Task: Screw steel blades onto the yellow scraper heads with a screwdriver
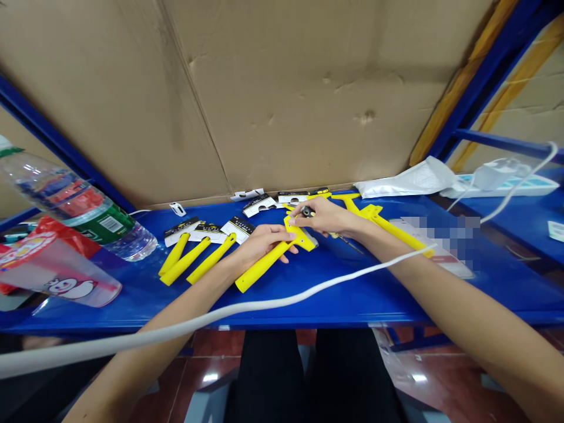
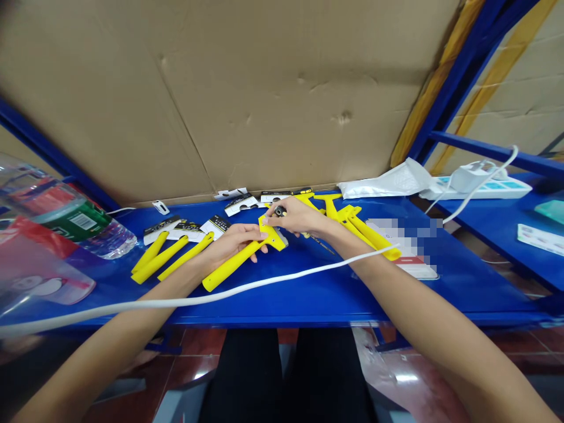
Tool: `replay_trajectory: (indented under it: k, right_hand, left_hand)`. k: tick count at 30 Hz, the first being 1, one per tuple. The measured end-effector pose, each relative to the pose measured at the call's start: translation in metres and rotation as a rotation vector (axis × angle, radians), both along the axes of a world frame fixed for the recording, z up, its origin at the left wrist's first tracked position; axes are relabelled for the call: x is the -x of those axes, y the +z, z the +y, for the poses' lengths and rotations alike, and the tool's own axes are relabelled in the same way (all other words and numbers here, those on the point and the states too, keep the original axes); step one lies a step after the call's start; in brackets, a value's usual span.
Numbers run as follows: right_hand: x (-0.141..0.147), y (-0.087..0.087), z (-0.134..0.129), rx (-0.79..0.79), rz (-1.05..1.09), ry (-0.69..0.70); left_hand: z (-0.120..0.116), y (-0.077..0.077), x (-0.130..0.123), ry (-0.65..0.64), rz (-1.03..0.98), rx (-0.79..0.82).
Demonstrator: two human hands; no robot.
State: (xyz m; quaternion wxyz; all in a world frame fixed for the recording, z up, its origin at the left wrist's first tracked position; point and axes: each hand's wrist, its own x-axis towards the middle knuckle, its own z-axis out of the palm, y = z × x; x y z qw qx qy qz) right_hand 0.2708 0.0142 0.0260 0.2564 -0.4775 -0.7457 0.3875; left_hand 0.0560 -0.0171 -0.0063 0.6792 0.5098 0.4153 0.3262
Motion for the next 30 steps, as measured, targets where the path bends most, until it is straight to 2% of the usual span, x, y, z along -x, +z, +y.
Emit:
replay_trajectory:
  k: [5,8,11,14,17,19,21,24,27,30]
  right_hand:
    - [-0.002,0.004,-0.002,0.097,-0.027,0.049]
    - [-0.002,0.005,-0.003,0.104,0.009,0.064]
    - [-0.001,0.003,-0.003,0.109,0.073,0.042]
    - [0.000,0.000,0.001,0.097,0.110,0.009]
    - [-0.002,-0.003,0.005,0.072,0.120,-0.001]
    - [-0.003,-0.003,0.007,0.061,0.131,-0.008]
    - [-0.004,-0.003,0.007,0.063,0.148,-0.011]
    - [-0.005,-0.001,0.006,0.084,0.157,-0.002]
    - [-0.005,0.000,0.005,0.100,0.171,0.018]
    - [-0.006,0.000,0.005,0.115,0.180,0.020]
  left_hand:
    - [0.002,0.003,0.000,0.120,-0.024,-0.042]
    - [0.001,0.005,0.001,0.110,-0.006,-0.058]
    - [0.000,0.004,0.002,0.079,0.038,-0.152]
    - [-0.002,0.003,0.004,0.136,0.135,-0.372]
    - [-0.006,0.006,0.008,0.223,0.338,-0.752]
    - [-0.009,0.009,0.011,0.174,0.448,-0.952]
    - [-0.011,0.011,0.014,0.055,0.501,-1.045]
    - [-0.014,0.010,0.017,-0.065,0.570,-1.079]
    - [-0.014,0.009,0.018,-0.101,0.642,-1.096]
    - [-0.016,0.008,0.017,-0.111,0.620,-1.096]
